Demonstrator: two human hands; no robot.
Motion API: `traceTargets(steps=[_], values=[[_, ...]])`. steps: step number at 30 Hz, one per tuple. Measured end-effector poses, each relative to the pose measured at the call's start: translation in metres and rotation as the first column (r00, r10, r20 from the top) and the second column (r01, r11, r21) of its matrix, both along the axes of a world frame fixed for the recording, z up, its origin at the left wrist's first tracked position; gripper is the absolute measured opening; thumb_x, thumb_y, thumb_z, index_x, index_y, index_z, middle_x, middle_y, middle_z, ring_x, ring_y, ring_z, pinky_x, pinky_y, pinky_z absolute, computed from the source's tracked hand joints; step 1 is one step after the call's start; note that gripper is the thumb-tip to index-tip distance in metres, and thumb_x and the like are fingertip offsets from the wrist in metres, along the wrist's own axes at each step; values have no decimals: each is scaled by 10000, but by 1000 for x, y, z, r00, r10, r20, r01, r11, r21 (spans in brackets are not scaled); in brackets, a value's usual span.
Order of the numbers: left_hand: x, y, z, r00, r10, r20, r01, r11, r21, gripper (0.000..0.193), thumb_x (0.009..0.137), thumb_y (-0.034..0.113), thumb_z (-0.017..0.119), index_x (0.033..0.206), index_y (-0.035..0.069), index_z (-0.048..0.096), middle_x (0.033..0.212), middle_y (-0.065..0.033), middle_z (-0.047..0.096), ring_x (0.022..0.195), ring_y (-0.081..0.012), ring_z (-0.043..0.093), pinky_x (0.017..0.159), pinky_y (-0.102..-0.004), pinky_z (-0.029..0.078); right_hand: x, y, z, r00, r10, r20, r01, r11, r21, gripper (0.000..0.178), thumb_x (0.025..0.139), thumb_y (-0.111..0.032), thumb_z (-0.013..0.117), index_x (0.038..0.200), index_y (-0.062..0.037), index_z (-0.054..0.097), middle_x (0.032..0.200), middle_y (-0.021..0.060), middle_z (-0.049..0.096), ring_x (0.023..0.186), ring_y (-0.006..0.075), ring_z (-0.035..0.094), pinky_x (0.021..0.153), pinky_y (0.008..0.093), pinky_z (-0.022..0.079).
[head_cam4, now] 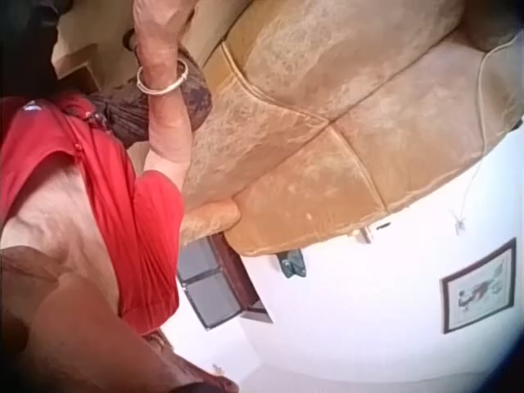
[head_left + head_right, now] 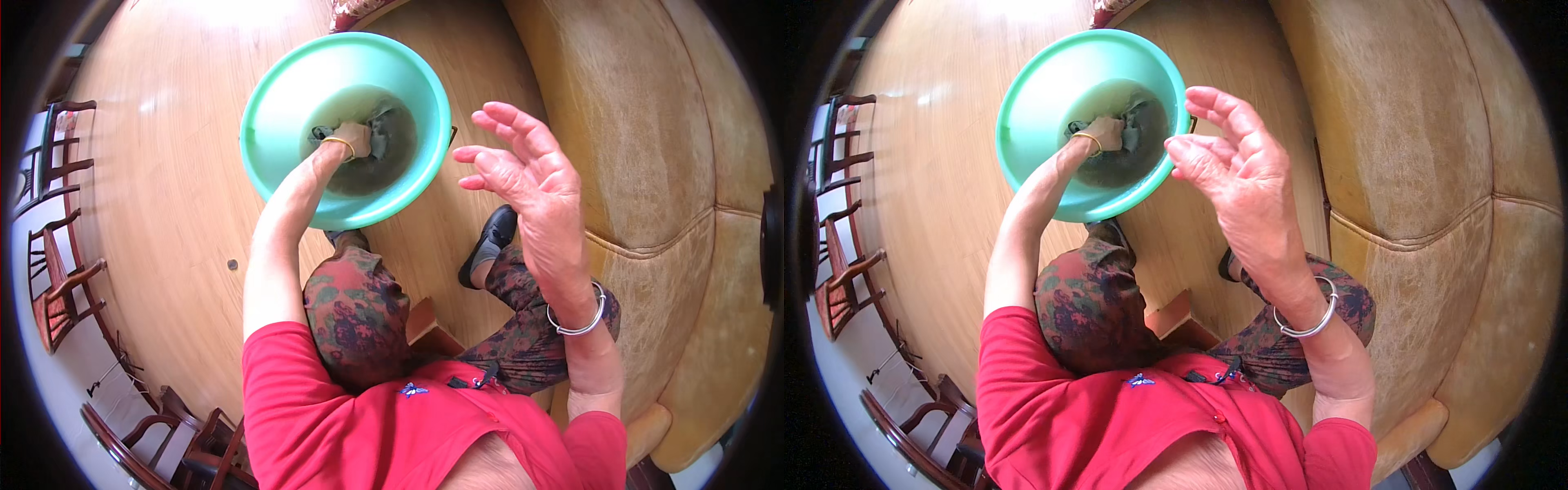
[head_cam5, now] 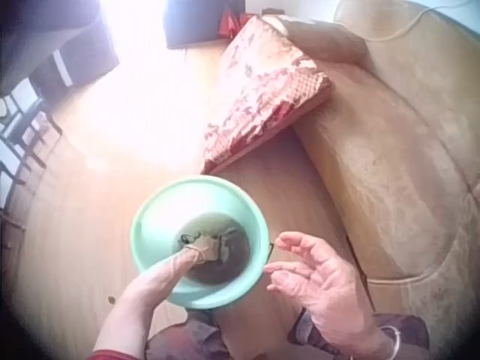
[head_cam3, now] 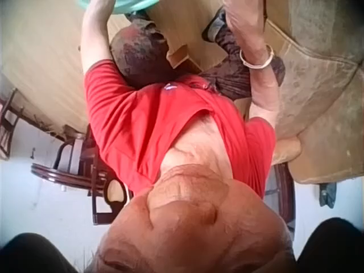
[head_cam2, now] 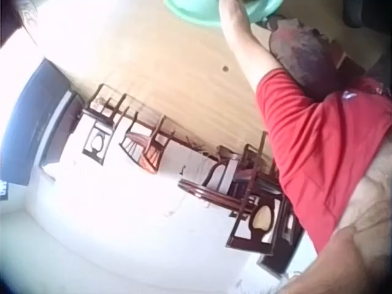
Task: Wiping down a leather couch with a wet cloth.
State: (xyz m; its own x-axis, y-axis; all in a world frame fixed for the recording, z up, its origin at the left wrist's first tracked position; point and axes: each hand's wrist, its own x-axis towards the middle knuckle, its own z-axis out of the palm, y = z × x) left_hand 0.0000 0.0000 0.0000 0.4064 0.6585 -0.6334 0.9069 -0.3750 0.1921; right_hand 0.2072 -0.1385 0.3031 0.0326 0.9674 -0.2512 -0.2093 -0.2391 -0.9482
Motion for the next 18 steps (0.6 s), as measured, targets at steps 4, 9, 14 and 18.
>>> traceTargets(steps=[4,9,14,18], values=[[-13,18,-5,959,-217,-185,254,945,208,243,795,226,544,895,73,704,1003,-156,667,974,-315,628,818,-436,487,-12,17,-2,999,29,-23,-28,998,55,455,853,-58,627,1260,26,442,1250,148,469,942,134,579,769,252,507],[-6,4,18,971,106,215,-162,951,263,243,783,161,493,840,36,694,865,-180,670,836,-332,650,721,-439,495,-2,15,-6,1000,20,24,-21,1000,19,445,864,-107,618,1248,38,447,1248,173,467,910,142,586,721,259,521],[-32,12,128,659,382,648,-410,905,-116,159,707,108,559,772,-22,622,666,-59,577,659,-135,528,647,-288,426,-10,33,-16,999,-35,8,35,999,10,428,873,-130,601,1237,34,448,1210,182,484,867,153,593,646,264,530],[-48,-1,211,279,501,819,-432,827,-359,123,736,67,551,773,-15,635,711,-43,605,687,-112,539,679,-254,435,-23,49,-35,993,-60,-98,61,998,6,419,890,-140,569,1249,18,421,1140,154,504,834,160,582,627,270,529]])
